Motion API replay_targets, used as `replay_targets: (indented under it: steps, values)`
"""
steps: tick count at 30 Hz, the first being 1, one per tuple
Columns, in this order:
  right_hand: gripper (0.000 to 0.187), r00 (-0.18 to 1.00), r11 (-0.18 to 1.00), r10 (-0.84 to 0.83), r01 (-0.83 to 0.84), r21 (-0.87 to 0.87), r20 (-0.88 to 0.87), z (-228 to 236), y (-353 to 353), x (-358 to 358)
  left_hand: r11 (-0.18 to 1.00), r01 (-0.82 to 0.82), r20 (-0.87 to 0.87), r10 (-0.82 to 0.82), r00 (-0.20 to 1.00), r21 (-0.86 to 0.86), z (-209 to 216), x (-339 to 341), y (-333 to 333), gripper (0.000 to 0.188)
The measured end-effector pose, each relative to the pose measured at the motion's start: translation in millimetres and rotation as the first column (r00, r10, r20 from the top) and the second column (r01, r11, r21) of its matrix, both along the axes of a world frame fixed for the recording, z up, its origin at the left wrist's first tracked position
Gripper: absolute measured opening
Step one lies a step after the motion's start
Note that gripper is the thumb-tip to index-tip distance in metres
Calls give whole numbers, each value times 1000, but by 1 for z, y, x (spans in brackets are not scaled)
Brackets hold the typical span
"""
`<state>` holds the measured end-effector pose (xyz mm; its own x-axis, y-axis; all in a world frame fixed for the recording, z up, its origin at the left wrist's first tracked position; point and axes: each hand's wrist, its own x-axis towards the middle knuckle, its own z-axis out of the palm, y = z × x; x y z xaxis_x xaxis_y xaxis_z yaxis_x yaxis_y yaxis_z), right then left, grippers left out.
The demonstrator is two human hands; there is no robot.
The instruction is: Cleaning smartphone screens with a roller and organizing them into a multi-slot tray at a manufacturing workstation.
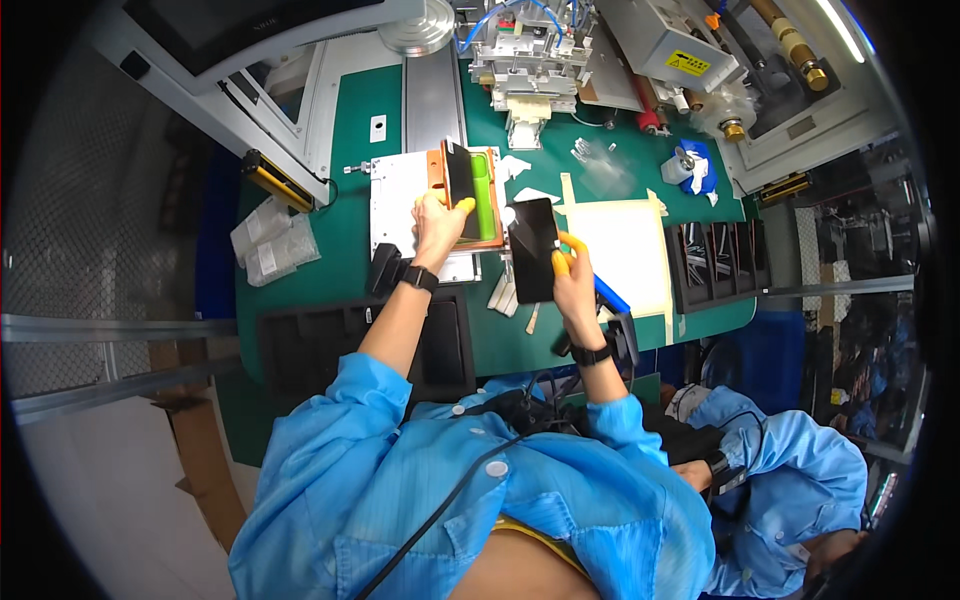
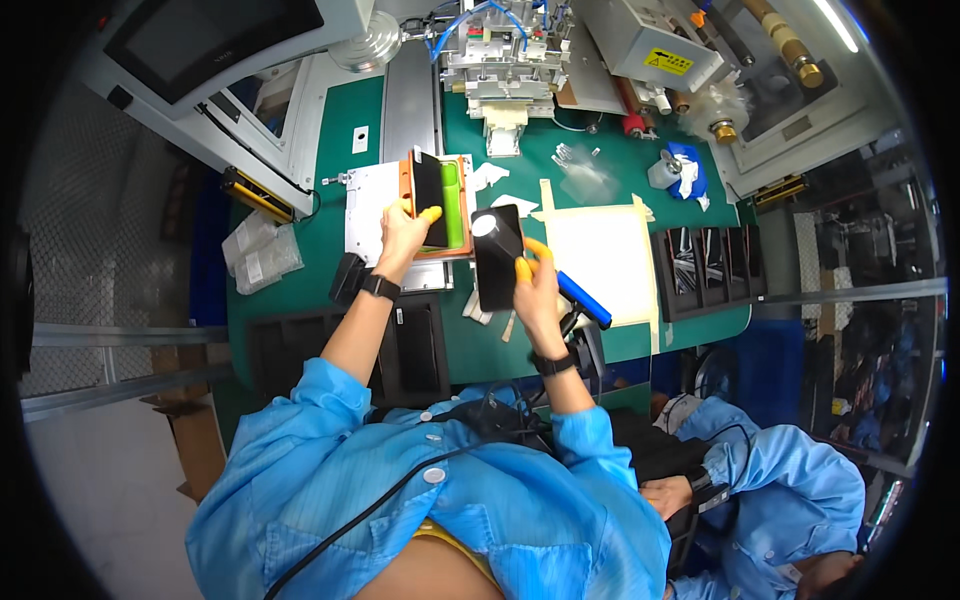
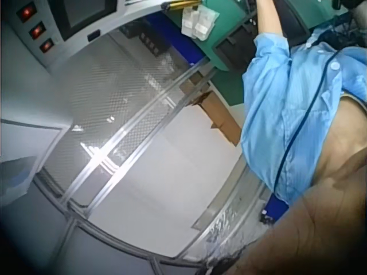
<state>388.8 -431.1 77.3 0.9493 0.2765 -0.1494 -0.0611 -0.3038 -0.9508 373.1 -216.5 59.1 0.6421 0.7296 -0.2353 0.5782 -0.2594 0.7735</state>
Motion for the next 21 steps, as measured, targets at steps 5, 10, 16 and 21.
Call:
replay_targets:
  steps: [5, 10, 16, 21]
  values:
    - [27, 970, 994, 6, 20, -103, 245, -46, 73, 41, 683, 148, 476, 321, 819, -716, 28, -47, 4, 25]
    - [33, 926, 897, 39, 133, -421, 375, -36, 122, 32, 530, 206, 476, 445, 758, -823, 52, -102, -5, 32]
    - [34, 815, 920, 191, 45, -389, 547, -58, 47, 46, 394, 156, 362, 528, 768, -906, 43, -140, -10, 34]
    - [38, 992, 481, -70, 128, -868, 107, -37, -84, 6, 326, 171, 330, 530, 781, -930, 46, -154, -13, 37]
